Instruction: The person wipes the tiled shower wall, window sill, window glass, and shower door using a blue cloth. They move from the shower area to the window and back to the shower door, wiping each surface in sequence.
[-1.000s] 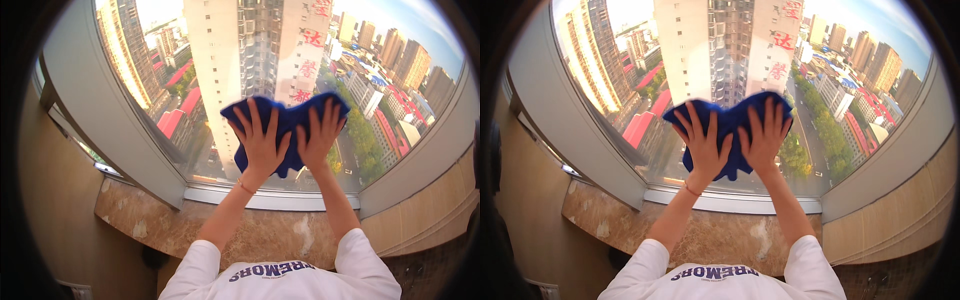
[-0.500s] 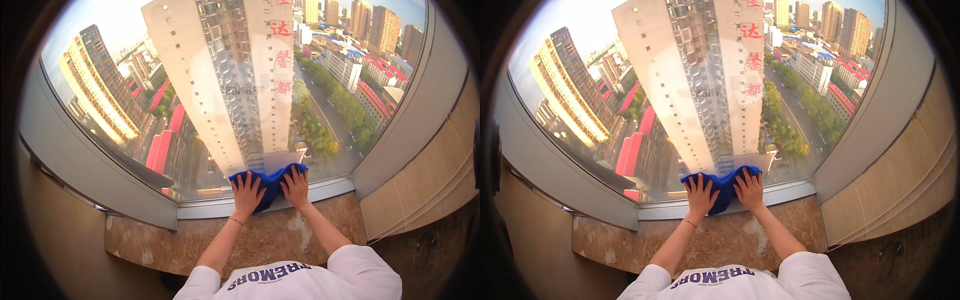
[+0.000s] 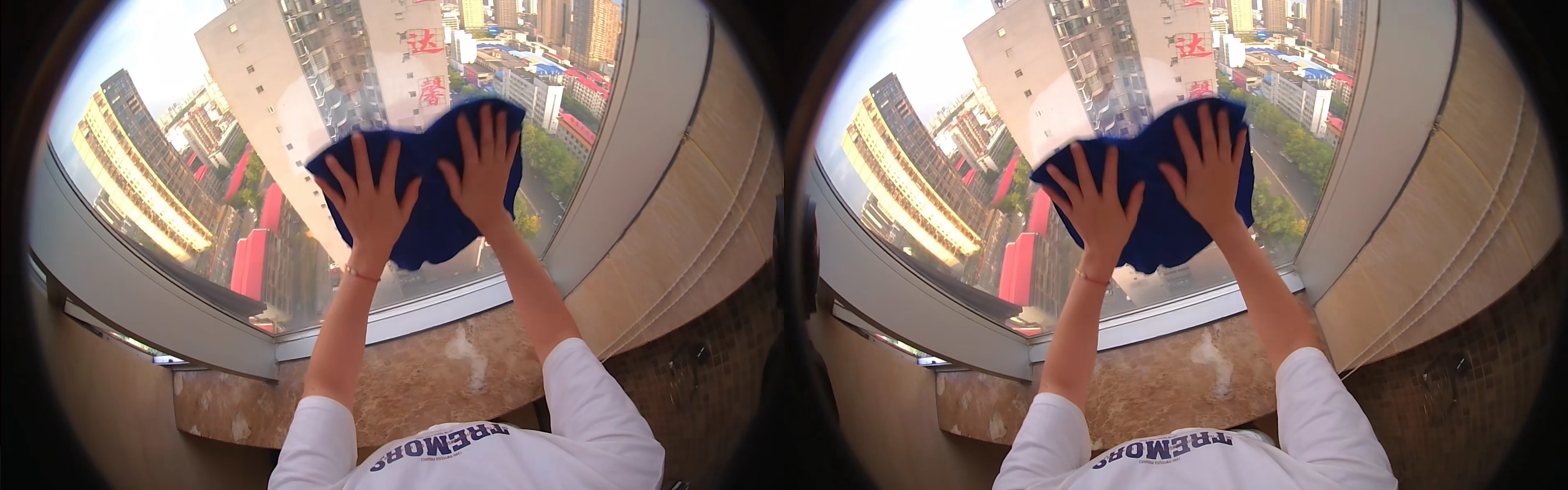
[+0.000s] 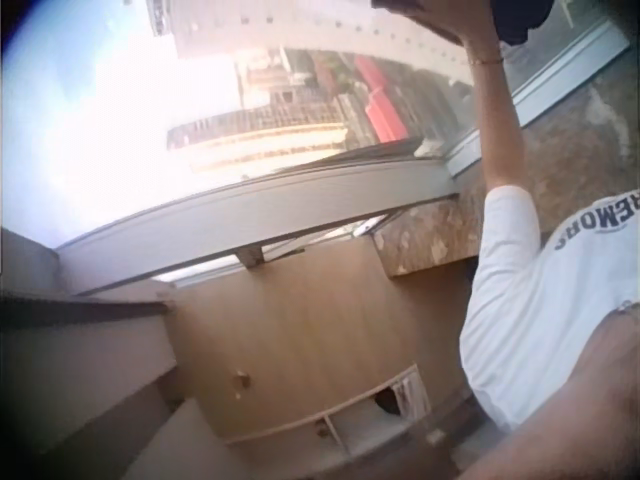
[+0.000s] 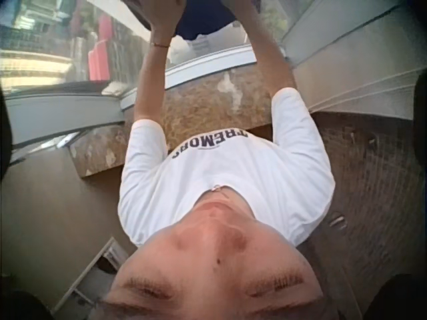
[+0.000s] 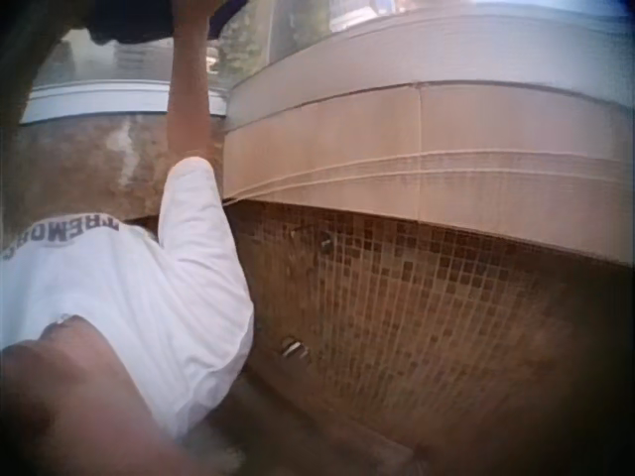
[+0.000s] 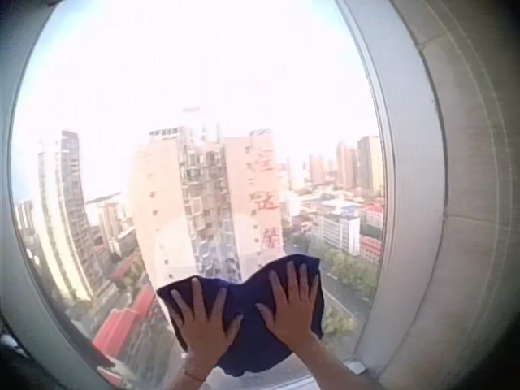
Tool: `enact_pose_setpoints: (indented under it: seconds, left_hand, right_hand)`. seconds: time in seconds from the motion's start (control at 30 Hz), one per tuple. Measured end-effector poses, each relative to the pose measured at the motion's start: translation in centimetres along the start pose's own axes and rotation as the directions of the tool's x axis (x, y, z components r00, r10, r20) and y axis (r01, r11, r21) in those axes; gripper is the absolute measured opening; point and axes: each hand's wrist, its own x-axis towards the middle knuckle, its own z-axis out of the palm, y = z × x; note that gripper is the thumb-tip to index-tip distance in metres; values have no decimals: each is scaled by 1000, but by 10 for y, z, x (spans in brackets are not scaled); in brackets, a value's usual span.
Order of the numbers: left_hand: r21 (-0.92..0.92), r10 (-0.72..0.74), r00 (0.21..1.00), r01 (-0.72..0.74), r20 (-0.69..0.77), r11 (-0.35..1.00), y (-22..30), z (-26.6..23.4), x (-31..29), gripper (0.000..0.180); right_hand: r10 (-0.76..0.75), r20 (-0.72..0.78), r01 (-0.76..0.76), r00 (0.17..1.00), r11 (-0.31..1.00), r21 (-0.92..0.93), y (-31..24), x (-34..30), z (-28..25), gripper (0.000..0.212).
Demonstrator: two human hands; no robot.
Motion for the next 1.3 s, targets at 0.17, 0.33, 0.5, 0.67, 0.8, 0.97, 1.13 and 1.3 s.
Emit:
enact_pose_setpoints:
  seconds: [0.17, 0.33, 0.5, 0.67, 0.8, 0.97, 1.13, 1.3]
  left_hand:
    - [-11, 107, 969, -107, 222, 994, 9, 34, -114, 53]
    - [-73, 100, 964, -84, 247, 994, 34, 29, -130, 53]
    - [-126, 36, 999, -32, 29, 991, 66, 10, -10, 54]
    - [-67, 49, 955, -71, -292, 995, 97, 3, 110, 57]
    - [-56, 99, 950, -121, -298, 991, 133, 16, 129, 58]
    - [-43, 188, 978, -193, -94, 980, 159, 40, 77, 60]
    - [61, 336, 942, -337, 23, 940, 172, 79, -15, 57]
    - [137, 493, 866, -499, 78, 856, 175, 116, -105, 53]
  right_hand:
    - [45, 218, -46, 975, 999, -2, 34, -128, -1, 65]
    - [101, 286, -120, 953, 991, 50, 37, -151, -26, 67]
    - [2, 122, -13, 993, 996, 83, 46, -37, -36, 64]
    - [-119, -153, 124, 981, 992, 24, 81, 80, -38, 57]
    - [-121, -216, 115, 969, 992, -44, 120, 86, -37, 58]
    - [44, -174, -51, 984, 998, -33, 152, 13, -34, 61]
    - [166, -73, -168, 983, 985, -24, 175, -106, -18, 65]
    - [271, 33, -270, 962, 962, -31, 177, -221, -1, 68]
